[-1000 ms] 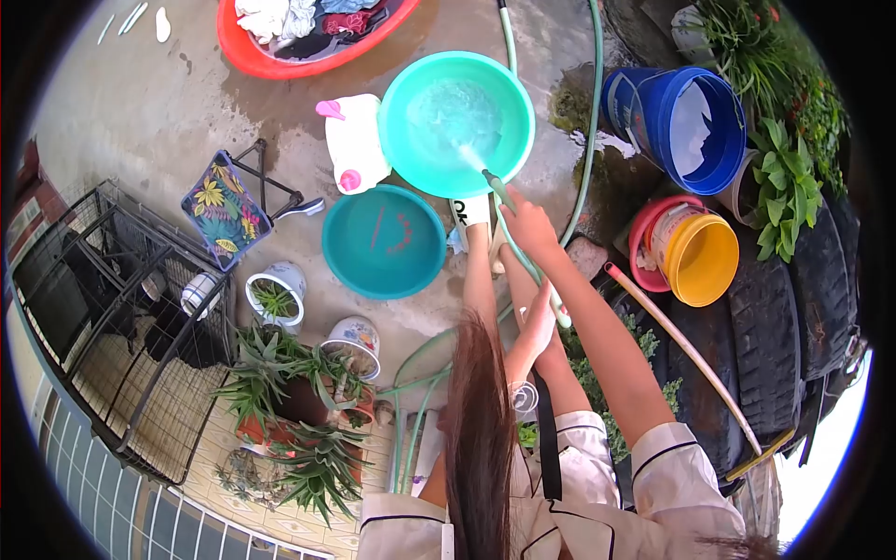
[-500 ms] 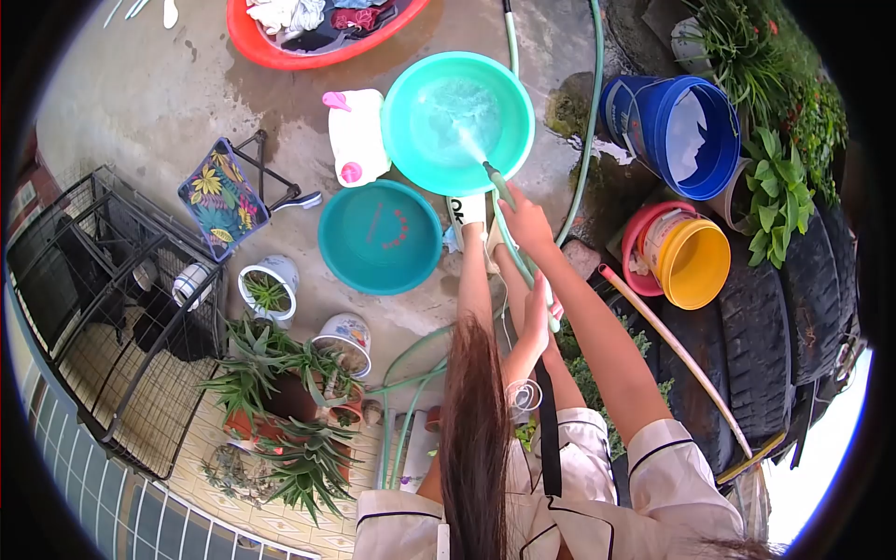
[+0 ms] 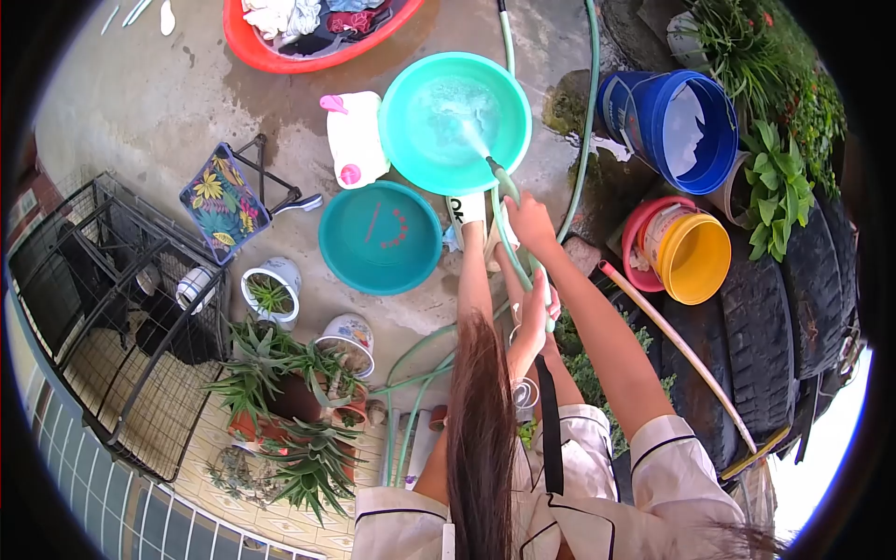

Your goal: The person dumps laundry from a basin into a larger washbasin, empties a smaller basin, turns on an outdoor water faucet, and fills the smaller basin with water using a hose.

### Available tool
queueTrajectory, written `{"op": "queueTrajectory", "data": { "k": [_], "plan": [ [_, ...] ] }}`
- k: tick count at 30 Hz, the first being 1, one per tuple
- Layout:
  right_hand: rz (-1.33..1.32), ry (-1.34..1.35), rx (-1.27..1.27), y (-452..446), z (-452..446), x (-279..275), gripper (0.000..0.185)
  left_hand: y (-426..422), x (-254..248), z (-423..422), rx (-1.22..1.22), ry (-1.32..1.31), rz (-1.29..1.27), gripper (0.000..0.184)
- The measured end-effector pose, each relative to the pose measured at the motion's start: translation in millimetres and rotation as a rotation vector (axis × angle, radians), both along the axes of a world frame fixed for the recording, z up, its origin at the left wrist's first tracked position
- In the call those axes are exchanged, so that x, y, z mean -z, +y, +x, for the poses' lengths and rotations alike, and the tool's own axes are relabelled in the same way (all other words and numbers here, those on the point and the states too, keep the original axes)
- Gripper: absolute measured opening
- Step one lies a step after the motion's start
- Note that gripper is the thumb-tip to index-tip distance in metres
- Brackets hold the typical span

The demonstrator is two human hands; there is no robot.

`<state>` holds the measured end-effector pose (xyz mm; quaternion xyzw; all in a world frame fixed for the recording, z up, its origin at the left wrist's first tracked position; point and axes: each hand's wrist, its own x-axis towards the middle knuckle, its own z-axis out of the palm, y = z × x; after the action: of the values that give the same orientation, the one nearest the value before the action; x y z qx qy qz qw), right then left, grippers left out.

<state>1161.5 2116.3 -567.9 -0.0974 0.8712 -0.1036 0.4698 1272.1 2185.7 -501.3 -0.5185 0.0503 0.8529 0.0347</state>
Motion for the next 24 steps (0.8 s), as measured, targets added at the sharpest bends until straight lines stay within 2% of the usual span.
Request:
{"op": "queueTrajectory", "data": {
  "k": [4, 7, 22, 24],
  "plan": [
    [-0.001, -0.019, 0.007, 0, -5, -2, 0.039, -2, -2, -6, 0.063, -0.097, -0.028, 0.059],
    [0.003, -0.040, 0.022, 0, -8, 0, 0.040, 0, 0, -6, 0.088, -0.080, -0.052, 0.060],
    [0.023, -0.073, 0.013, 1, -11, 10, 0.042, 0, 10, -8, 0.049, -0.067, -0.039, 0.059],
    [0.025, -0.084, 0.025, 0, -11, 12, 0.042, -3, 9, -7, 0.037, -0.056, 0.012, 0.048]
  ]
}}
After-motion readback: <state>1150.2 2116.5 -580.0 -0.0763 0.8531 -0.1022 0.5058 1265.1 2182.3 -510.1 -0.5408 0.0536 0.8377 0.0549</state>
